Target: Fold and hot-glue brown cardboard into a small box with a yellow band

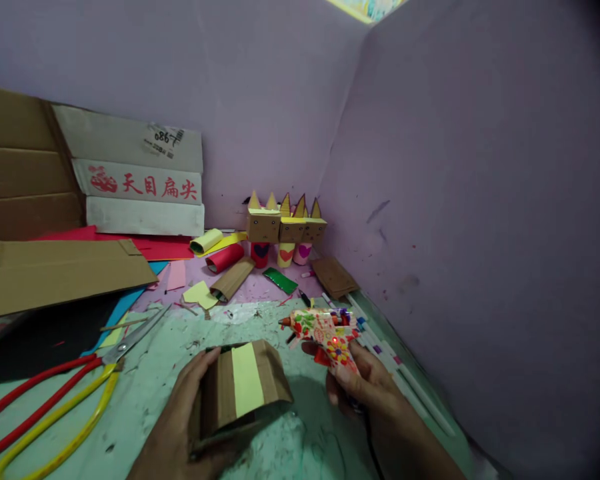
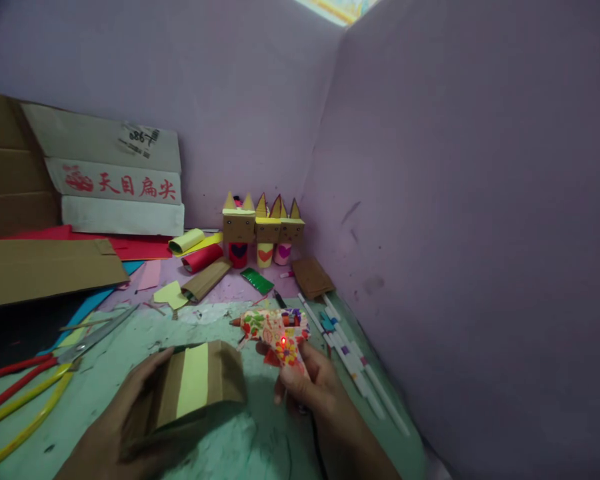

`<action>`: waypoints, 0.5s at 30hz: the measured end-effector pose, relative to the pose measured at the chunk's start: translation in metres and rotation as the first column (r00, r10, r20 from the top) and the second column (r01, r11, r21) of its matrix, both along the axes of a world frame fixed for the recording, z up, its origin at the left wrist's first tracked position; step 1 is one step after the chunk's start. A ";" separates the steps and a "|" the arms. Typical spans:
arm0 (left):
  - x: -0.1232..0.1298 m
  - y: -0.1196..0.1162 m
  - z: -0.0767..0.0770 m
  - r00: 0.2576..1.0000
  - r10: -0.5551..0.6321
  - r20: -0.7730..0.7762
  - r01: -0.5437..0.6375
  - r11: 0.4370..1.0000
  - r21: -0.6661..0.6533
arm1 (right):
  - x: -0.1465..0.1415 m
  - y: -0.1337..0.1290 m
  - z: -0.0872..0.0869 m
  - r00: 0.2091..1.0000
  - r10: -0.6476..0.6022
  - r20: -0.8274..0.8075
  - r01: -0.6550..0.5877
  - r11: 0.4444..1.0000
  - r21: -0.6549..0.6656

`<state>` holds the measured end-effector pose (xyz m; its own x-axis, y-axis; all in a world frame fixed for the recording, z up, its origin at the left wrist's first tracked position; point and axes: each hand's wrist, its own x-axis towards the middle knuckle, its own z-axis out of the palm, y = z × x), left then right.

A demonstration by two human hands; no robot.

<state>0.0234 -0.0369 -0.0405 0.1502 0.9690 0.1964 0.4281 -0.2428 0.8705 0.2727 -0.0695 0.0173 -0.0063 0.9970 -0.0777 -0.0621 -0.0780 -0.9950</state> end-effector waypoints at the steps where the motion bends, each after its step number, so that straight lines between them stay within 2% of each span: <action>1: 0.000 0.000 0.000 1.000 -0.003 -0.003 0.003 1.000 -0.002 | -0.001 -0.001 -0.001 1.000 0.001 -0.005 -0.002 1.000 -0.005; 7: -0.001 -0.001 0.002 1.000 -0.016 -0.017 0.015 0.999 -0.044 | -0.005 -0.007 -0.003 0.999 0.028 -0.020 -0.028 1.000 0.007; 12: 0.000 0.000 0.002 1.000 -0.026 -0.006 0.026 0.999 -0.030 | -0.004 -0.010 -0.005 0.997 0.049 0.053 -0.050 0.999 -0.001; 15: -0.001 -0.001 0.005 0.999 -0.032 -0.024 0.031 0.999 -0.028 | -0.007 -0.016 -0.001 0.995 0.013 0.098 -0.013 1.000 -0.005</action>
<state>0.0224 -0.0378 -0.0350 0.1852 0.9687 0.1651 0.4423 -0.2322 0.8663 0.2661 -0.0853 0.0166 -0.0117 0.9965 -0.0830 0.0364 -0.0825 -0.9959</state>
